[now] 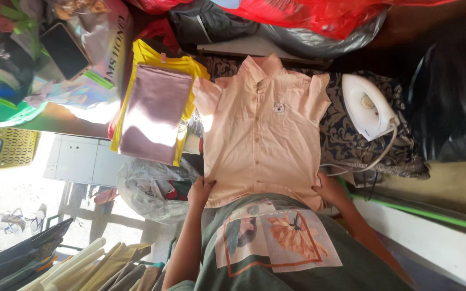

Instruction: The person folds a pink t-shirt and places it on a stack of other folded clothes. They then unfold a beige button-up shirt, smooth it out, and iron it with a white iron. After ironing, the person folds the beige shirt and places it on top of the stack.

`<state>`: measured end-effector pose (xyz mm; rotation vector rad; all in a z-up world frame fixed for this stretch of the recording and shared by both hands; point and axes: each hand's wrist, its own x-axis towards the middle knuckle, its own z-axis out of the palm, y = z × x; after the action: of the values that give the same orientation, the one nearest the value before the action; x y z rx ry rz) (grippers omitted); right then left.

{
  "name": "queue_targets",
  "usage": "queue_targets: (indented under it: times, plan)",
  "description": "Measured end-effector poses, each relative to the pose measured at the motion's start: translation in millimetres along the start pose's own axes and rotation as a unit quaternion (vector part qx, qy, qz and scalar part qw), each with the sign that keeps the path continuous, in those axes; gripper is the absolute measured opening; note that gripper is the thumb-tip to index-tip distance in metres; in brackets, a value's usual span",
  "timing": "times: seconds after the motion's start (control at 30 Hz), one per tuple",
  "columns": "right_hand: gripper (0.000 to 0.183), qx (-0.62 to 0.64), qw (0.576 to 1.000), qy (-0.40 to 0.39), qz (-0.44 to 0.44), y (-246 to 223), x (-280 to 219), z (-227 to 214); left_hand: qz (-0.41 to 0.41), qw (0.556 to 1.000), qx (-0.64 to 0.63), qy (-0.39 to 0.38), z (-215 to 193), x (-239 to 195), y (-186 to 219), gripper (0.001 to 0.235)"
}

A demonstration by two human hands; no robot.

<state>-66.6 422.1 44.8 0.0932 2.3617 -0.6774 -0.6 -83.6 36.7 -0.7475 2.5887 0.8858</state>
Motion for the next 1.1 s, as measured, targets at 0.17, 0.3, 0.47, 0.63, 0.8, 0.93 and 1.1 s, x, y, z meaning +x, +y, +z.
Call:
queue_targets:
  times: [0.17,0.3,0.47,0.63,0.8,0.93,1.1]
  plan:
    - [0.056,-0.136,0.99,-0.038,-0.011,4.2,-14.1,21.0,-0.033,0.994,0.091,-0.039,6.2,-10.8,-12.3,0.053]
    - [0.039,-0.118,0.991,0.01,0.054,-31.1,-4.5,-31.5,0.074,0.992,0.055,0.084,-16.0,-0.1,40.2,0.036]
    - [0.028,0.06,0.904,0.396,-0.15,-77.3,74.0,-94.4,0.259,0.948,0.023,0.184,-16.8,40.5,138.9,0.025]
    - [0.031,-0.011,0.899,0.396,-0.186,-76.4,129.0,-107.4,0.4,0.909,0.021,0.117,6.1,78.6,217.7,0.04]
    - [0.024,0.039,0.887,0.431,-0.165,-34.6,91.5,-96.6,0.45,0.883,0.069,0.112,40.8,103.8,249.6,0.056]
    - [0.038,0.021,0.921,0.385,-0.052,-33.7,33.9,-105.4,0.465,0.87,0.122,0.108,71.8,108.2,271.1,0.053]
    - [0.035,0.022,0.875,0.452,-0.172,-61.3,10.6,-133.3,0.518,0.829,0.171,0.122,88.6,120.4,332.6,0.056]
